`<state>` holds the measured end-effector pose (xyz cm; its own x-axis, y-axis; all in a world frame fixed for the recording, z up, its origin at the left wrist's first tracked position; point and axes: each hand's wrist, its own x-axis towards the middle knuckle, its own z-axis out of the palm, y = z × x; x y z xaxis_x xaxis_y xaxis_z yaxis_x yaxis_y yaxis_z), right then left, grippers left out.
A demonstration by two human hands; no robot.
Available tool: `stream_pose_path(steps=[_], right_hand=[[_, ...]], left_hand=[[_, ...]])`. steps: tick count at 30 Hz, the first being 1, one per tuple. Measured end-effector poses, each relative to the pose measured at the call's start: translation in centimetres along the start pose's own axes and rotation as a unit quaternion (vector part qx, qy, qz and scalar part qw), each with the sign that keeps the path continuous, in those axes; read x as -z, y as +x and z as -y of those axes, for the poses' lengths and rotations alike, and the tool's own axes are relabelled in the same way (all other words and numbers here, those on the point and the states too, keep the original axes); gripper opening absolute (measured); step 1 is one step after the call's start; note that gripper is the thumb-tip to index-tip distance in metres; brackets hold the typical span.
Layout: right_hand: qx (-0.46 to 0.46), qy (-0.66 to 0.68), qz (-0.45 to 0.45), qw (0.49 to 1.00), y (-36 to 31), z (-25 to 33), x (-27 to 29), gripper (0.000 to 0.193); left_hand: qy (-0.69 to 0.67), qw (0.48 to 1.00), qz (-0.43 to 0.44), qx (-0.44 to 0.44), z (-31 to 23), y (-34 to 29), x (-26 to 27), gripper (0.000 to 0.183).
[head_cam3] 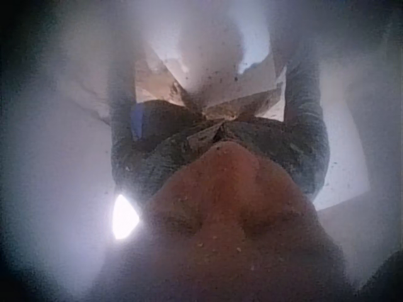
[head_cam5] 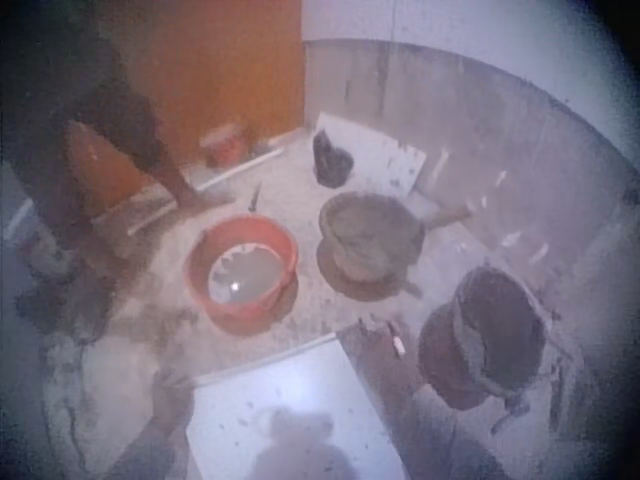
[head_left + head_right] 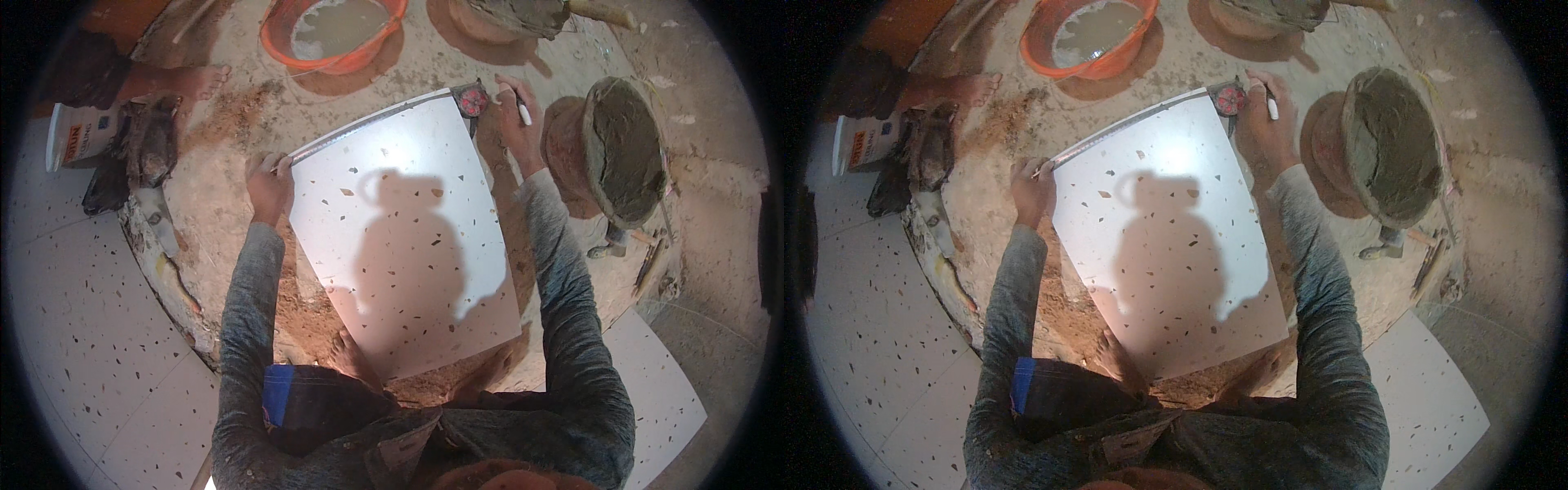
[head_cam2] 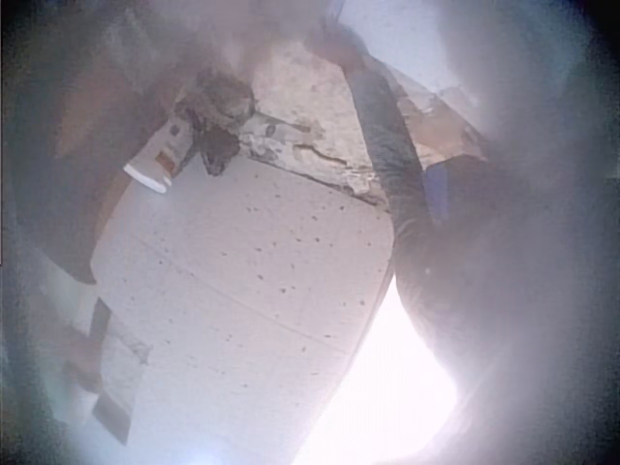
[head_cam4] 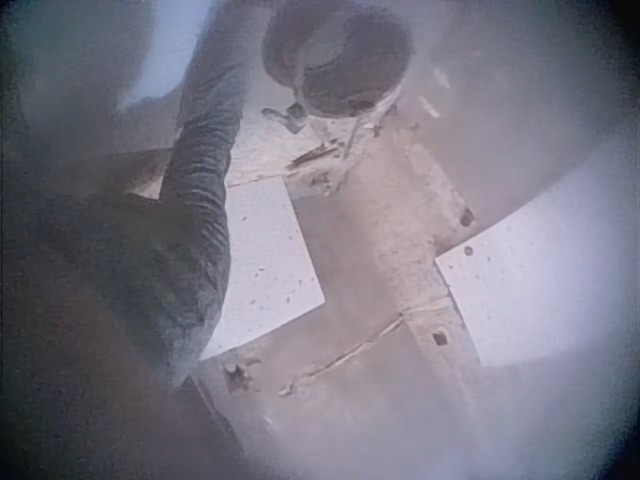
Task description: The person measures a wall section with a tape measure and marks a white speckled tile on the floor using a marker. They repeatedly measure the wall and the tile, transferring dimensions to ensure a proper fit for installation.
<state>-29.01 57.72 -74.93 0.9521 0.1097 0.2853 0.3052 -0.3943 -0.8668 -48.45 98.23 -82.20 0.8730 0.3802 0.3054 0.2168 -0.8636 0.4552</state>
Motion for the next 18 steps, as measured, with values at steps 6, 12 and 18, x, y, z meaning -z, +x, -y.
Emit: stream_pose_path(steps=[6,12,18], right_hand=[[-0.193,0.417,-0.006,0.888,-2.9,0.2,-4.2,0.037],[-0.134,0.168,0.032,0.976,-4.4,-2.7,-6.9,0.021],[0.041,-0.069,-0.03,0.996,-4.9,-6.5,-9.1,0.012]], left_hand=[[-0.008,0.995,0.054,-0.087,-5.2,2.3,-3.1,0.017],[-0.078,0.99,0.081,-0.085,-9.4,3.5,-6.0,0.017],[-0.141,0.983,0.049,-0.103,-9.9,3.7,-8.0,0.012]])
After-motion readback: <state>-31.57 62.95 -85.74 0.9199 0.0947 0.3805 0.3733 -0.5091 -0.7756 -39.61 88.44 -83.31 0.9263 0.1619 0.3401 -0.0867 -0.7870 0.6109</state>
